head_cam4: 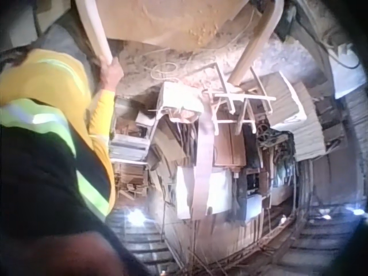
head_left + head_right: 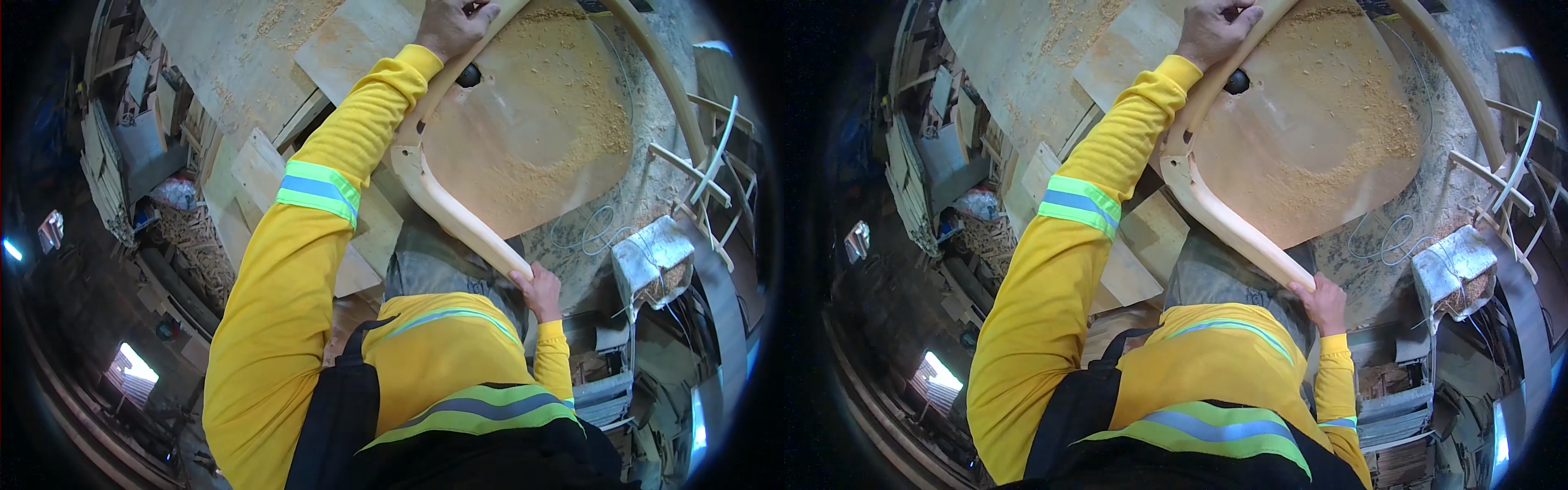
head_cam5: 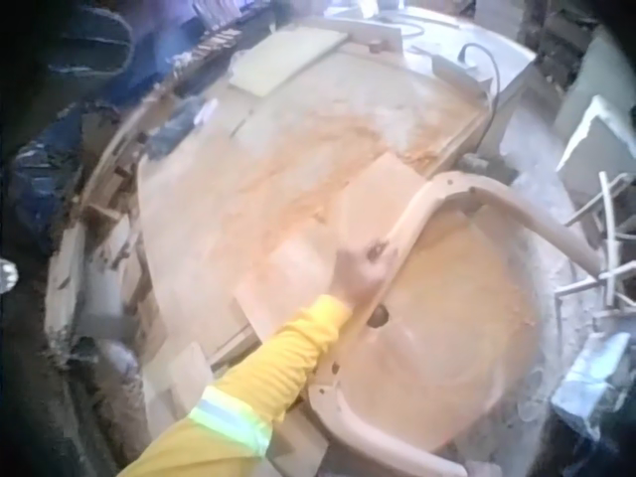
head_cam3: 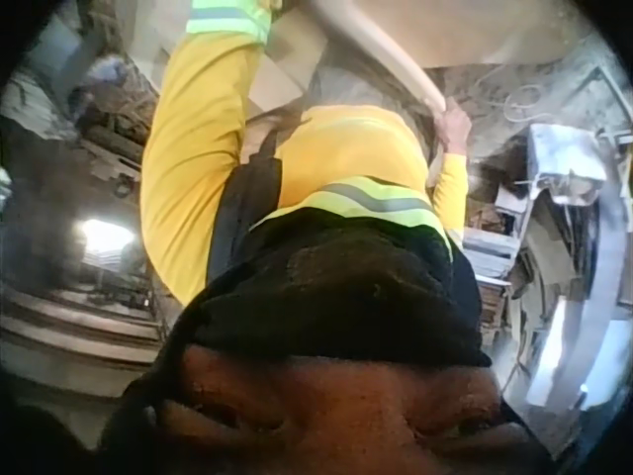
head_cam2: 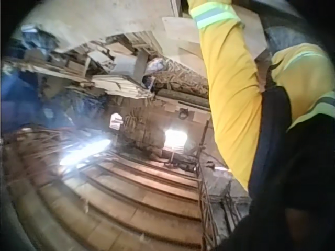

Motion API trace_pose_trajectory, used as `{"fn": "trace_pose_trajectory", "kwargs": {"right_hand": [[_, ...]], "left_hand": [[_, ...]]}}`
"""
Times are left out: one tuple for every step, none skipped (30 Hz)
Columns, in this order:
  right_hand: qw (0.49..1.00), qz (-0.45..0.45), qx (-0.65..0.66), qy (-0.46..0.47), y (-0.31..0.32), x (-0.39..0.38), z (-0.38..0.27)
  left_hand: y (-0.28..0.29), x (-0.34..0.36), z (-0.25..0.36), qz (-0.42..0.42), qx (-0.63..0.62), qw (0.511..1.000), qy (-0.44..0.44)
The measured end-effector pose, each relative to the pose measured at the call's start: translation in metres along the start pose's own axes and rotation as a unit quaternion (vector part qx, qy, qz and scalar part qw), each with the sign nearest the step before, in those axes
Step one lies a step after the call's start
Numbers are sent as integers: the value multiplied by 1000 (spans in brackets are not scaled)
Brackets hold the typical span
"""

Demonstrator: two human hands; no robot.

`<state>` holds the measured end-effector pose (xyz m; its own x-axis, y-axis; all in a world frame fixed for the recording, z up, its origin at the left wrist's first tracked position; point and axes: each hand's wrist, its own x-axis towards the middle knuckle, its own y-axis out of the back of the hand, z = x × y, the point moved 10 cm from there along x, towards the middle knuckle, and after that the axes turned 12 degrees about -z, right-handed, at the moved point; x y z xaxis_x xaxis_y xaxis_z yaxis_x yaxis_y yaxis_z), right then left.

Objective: Routing the edges of a curved wooden chair frame piece on a router table.

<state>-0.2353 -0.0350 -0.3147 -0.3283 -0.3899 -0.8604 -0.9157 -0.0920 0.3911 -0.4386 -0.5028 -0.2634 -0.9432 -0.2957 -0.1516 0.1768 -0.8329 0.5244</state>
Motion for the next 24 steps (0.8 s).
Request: {"fn": "trace_pose_trajectory", "kwargs": {"right_hand": [[1000, 3, -13, 5, -1, 1, 0], [1000, 5, -13, 5, -2, 2, 1], [1000, 13, -22, 13, -1, 1, -1], [999, 21, -31, 21, -1, 2, -3], [999, 22, -29, 17, -1, 0, -1], [999, 20, -27, 14, -1, -1, 0], [999, 18, -25, 13, -1, -2, 1], [999, 19, -22, 13, -1, -2, 2], [1000, 17, -23, 12, -2, -2, 3], [1000, 15, -24, 9, -3, -2, 3], [1000, 16, -22, 9, -3, -2, 3], [999, 19, -24, 10, -1, -3, 2], [999, 23, -27, 16, 1, -2, -1], [999, 22, -24, 17, 1, -2, -2], [999, 21, -27, 20, 2, -2, -2], [999, 21, -30, 23, 2, -2, -3], [999, 20, -29, 23, 2, -2, -3], [999, 19, -27, 25, 3, -1, -3], [999, 17, -26, 27, 3, -1, -4], [999, 19, -28, 24, 4, -2, -2], [999, 16, -32, 21, 2, -1, -2], [999, 14, -35, 18, 0, -1, -1], [999, 7, -34, 22, 1, 0, -2], [999, -2, -40, 19, 0, 0, -2]], "left_hand": [[-1, 0, -11, 2, 1, 1000, -2], [1, -4, 0, 36, 102, 989, -104], [1, -15, 8, 70, 203, 955, -203], [4, -20, -2, 82, 173, 954, -232], [2, -26, -6, 79, 169, 954, -235], [-8, -24, -19, -8, 87, 979, -184], [-22, -29, -31, -96, 4, 987, -130], [-16, -44, -34, -61, -22, 990, -123], [-12, -62, -35, -47, -3, 990, -136], [-7, -80, -34, -32, 14, 988, -149], [-3, -101, -38, -28, 17, 993, -117], [0, -123, -40, -25, 19, 996, -85], [3, -146, -48, -8, 21, 998, -58], [3, -168, -58, 8, 22, 999, -31], [-6, -185, -57, 5, 24, 999, -30], [-7, -201, -60, 52, 14, 999, 1], [-7, -213, -64, 99, 3, 995, 32], [-14, -218, -61, 99, 2, 995, 32], [-13, -225, -62, 137, 19, 989, 53], [-13, -229, -63, 174, 33, 982, 72], [-16, -228, -62, 174, 28, 982, 70], [-15, -229, -63, 185, 43, 979, 80], [-14, -230, -63, 196, 57, 975, 90], [-14, -230, -62, 208, 73, 972, 77]]}}
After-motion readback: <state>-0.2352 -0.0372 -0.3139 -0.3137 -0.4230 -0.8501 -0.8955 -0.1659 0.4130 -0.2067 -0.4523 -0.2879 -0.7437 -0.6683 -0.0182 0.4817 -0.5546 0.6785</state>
